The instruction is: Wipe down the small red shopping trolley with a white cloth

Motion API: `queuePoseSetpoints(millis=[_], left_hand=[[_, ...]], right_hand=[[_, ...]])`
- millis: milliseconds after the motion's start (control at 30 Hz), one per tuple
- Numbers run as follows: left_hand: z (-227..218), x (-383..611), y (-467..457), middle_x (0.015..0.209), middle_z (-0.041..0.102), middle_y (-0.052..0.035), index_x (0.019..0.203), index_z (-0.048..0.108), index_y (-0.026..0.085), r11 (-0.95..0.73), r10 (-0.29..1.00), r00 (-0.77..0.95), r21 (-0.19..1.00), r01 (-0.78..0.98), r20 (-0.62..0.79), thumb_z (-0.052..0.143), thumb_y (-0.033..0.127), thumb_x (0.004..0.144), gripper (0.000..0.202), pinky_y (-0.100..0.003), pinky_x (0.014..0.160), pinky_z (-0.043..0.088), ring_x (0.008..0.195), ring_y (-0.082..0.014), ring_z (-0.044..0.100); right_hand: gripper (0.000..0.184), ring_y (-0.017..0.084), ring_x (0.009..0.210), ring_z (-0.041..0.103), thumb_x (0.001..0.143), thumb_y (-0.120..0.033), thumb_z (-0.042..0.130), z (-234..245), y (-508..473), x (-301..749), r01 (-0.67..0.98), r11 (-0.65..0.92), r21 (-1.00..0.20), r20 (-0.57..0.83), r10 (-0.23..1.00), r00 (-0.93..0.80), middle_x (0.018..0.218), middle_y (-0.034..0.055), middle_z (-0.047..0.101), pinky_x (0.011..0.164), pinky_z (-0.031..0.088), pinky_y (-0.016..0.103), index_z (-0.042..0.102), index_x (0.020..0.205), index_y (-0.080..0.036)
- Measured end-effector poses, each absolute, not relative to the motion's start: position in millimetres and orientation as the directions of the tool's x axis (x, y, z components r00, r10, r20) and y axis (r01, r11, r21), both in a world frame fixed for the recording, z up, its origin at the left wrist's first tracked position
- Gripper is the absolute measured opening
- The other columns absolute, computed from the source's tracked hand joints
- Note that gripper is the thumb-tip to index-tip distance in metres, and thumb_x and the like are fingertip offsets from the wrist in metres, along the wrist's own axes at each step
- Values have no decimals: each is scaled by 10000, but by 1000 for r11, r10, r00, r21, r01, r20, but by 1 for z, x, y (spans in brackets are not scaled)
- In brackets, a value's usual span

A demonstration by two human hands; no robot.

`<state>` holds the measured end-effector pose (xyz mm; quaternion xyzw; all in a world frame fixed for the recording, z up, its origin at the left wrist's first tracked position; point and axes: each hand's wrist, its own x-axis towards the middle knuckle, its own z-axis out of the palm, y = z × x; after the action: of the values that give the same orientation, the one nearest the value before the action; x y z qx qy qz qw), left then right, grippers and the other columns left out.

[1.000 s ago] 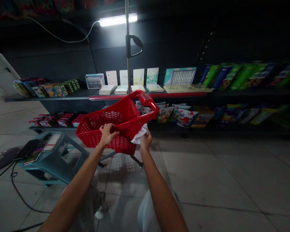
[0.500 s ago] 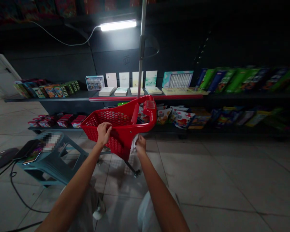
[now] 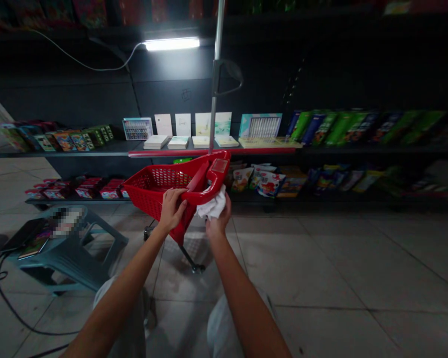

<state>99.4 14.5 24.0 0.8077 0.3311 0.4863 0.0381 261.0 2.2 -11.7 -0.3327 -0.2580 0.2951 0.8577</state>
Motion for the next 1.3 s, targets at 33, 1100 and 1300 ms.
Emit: queuePoseSetpoints(millis=[33,1100,1300], left_hand=[[23,99,16,1298,661,-79,1323,578,237,-777,572,302,386,497,762,452,399,1034,355,-492,1214,308,1259,-231,563],[54,68,-18,1237,658,-112,1248,643,235,-797,334,37,261,545,942,400,320,987,367,-456,1061,488,1181,-263,613],[69,56,-20,1148,711,-92,1304,607,215,-694,503,43,373,616,863,400,309,1016,367,-339,915,531,1019,-210,682]], right_hand=[[538,196,1095,711,855,-456,669,-9,-1,263,-254,639,-726,261,598,758,1305,80,693,960,585,392,593,1341,-237],[368,235,1166,626,928,-106,556,102,-62,209,664,674,-324,736,621,-270,1218,74,722,1086,504,381,736,1219,-243],[415,235,1169,610,932,-91,554,103,-46,230,717,640,-274,748,611,-259,1262,36,718,1076,487,384,734,1258,-274]])
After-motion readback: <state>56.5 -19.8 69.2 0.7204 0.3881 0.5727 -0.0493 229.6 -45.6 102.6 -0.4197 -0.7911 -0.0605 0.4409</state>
